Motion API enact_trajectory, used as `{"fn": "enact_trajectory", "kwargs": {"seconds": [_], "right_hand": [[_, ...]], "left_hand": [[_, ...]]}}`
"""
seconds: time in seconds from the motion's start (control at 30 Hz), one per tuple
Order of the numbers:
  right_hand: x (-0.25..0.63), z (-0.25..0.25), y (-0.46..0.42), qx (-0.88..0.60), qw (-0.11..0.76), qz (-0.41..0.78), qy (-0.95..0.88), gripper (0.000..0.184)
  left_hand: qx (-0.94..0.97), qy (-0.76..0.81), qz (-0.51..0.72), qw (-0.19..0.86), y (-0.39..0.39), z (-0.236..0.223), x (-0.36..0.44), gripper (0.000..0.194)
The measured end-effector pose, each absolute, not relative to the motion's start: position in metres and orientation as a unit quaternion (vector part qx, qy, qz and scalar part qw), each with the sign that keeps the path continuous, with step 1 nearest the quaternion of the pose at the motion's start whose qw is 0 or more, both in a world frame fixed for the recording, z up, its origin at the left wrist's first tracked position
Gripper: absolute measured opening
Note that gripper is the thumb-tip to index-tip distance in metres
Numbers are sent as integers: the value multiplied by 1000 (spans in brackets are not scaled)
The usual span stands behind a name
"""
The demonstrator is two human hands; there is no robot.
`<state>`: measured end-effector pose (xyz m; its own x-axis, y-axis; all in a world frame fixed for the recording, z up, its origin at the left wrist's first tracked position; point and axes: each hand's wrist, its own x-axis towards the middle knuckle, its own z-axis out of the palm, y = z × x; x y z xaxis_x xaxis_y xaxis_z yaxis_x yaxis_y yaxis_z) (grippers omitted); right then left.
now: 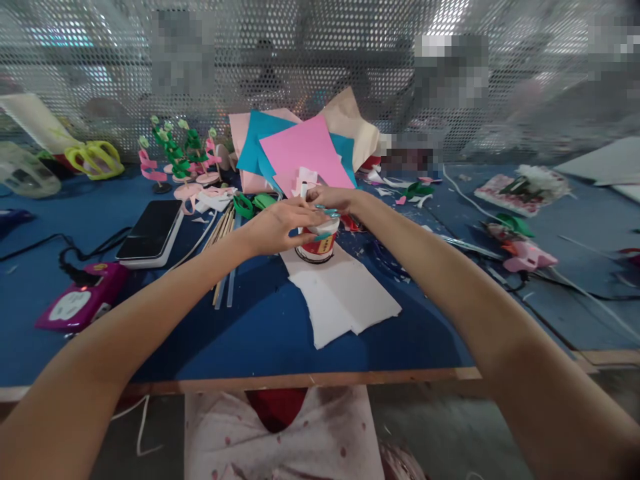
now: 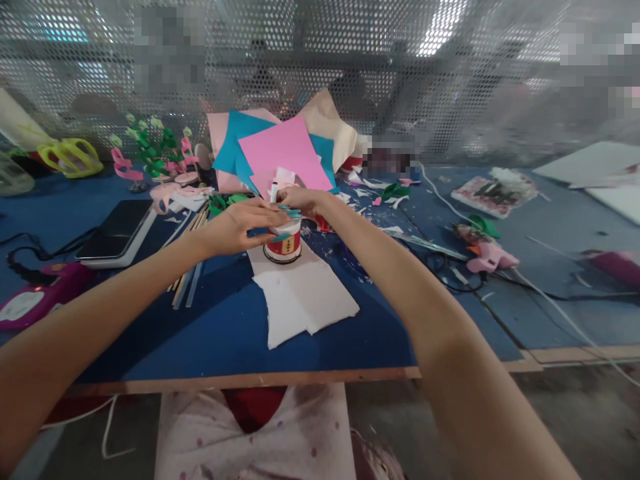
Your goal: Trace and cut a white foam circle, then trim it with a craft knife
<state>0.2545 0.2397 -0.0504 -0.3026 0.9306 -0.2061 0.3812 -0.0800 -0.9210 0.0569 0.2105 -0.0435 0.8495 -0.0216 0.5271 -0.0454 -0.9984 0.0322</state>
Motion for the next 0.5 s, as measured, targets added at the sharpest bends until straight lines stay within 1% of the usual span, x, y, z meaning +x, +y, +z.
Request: {"fn": "enact_trajectory", "kwargs": {"seconds": [0.13, 0.3, 0.43, 0.5], "right_hand": [[259, -56, 234, -526, 290, 550, -581, 23], [260, -58, 225, -529, 319, 541, -571, 24], [260, -57, 216, -519, 330, 541, -574, 29], [261, -59, 212, -513, 340, 522, -590, 31]], "left_hand": [[960, -6, 280, 17, 212, -47, 57, 32], [960, 3, 278, 18, 213, -47, 58, 33], [960, -5, 280, 17, 213, -47, 58, 34], [959, -6, 284, 13, 213, -47, 57, 33]]}}
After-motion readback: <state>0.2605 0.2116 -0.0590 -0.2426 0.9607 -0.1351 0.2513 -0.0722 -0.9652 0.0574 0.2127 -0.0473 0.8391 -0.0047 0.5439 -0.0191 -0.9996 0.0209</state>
